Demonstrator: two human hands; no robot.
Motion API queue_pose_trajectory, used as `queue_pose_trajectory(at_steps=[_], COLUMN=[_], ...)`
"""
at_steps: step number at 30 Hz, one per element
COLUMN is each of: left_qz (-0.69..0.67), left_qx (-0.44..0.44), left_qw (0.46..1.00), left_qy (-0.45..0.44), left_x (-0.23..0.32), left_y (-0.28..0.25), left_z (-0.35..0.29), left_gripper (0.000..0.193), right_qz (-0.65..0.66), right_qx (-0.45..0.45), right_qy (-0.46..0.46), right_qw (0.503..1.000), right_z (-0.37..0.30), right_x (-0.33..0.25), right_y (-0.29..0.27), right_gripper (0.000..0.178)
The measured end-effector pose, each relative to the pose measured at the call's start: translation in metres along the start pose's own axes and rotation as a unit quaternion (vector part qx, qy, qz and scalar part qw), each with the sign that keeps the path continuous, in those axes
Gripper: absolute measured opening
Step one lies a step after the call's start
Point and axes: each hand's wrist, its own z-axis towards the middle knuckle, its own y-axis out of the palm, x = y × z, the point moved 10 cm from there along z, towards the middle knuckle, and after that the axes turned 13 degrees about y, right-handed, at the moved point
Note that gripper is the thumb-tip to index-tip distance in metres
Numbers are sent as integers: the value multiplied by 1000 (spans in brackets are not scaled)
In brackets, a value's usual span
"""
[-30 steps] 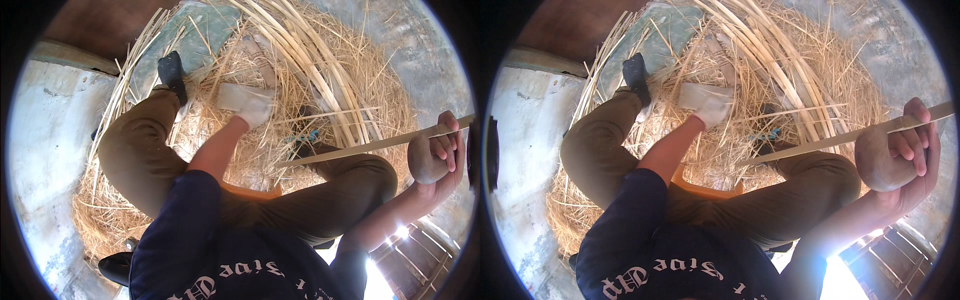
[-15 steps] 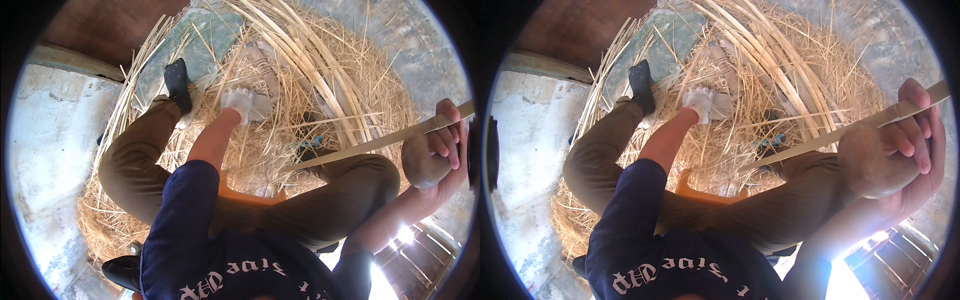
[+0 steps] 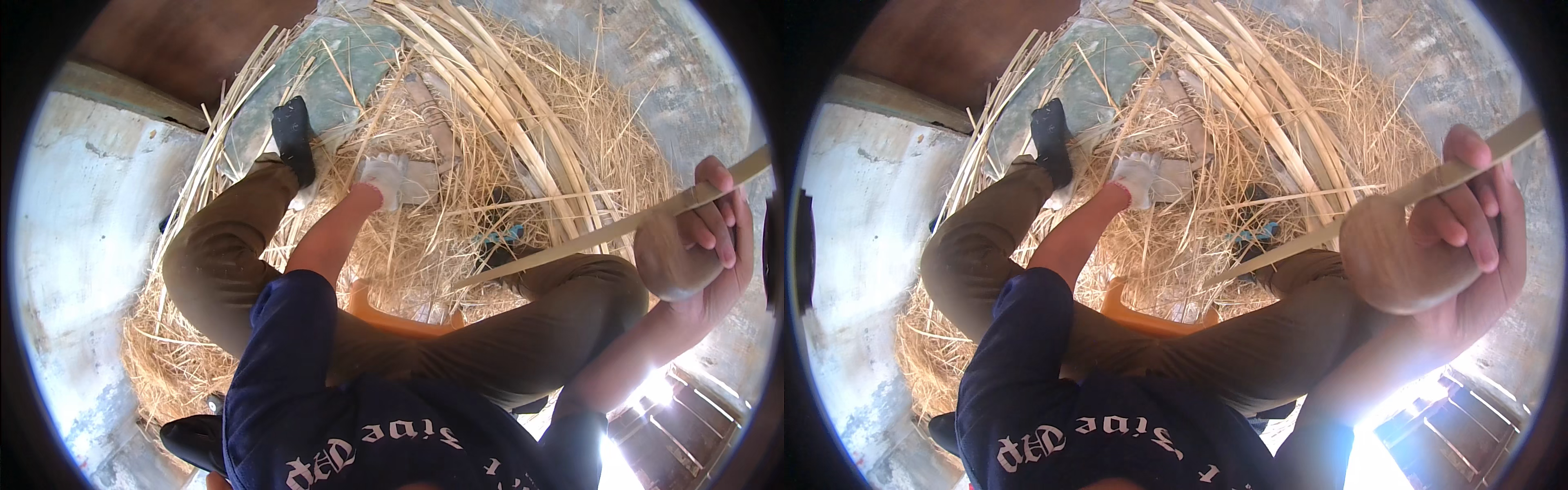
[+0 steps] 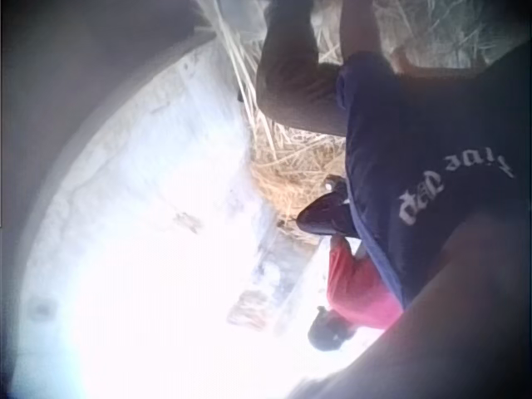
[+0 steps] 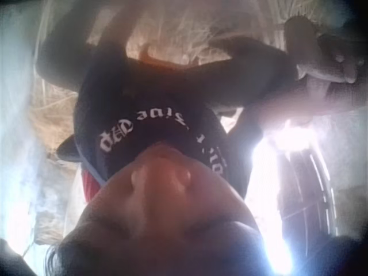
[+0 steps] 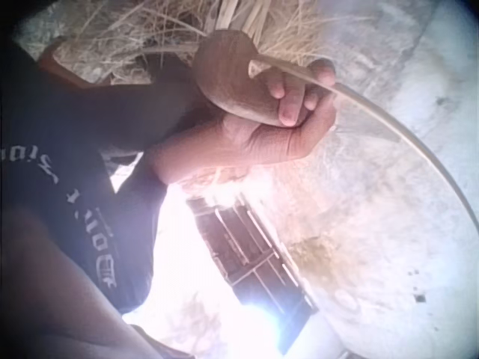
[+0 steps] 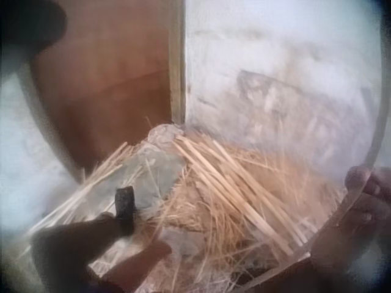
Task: The person sits on the floor and uses a machete to split long bamboo poles into thin strips. They hold the bamboo with a gloved left hand and strike it with the machete in their right hand, separating the material into usable slivers.
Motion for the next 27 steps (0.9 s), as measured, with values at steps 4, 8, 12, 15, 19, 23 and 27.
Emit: queue_pose_trajectory(at_steps=[4, 8, 12, 15, 19, 23, 27], left_qz=[-211, -259, -215, -375, -438, -516, -580], left_qx=[-164, 100, 470, 547, 560, 521, 520], left_qw=[964, 961, 852, 712, 661, 659, 609], left_qy=[-14, 8, 86, 230, 239, 165, 148], left_x=[-7, -48, 21, 81, 118, 138, 118], left_y=[-29, -183, -415, -454, -418, -395, -388], left_z=[-1, -40, -184, -273, -294, -291, -291], left_gripper=[96, 80, 45, 55, 69, 72, 47], right_qz=[-12, -15, -47, -64, -89, -88, -89], right_qx=[-61, -103, -110, -114, -152, -192, -182], right_qy=[-20, -16, -37, -12, 61, 83, 101], right_qw=[998, 994, 992, 991, 982, 974, 974], right_z=[13, 46, 78, 93, 96, 77, 82], right_x=[7, 24, 50, 92, 141, 162, 178], right_y=[17, 27, 44, 62, 78, 102, 98], right_gripper=[19, 21, 10, 15, 15, 13, 15])
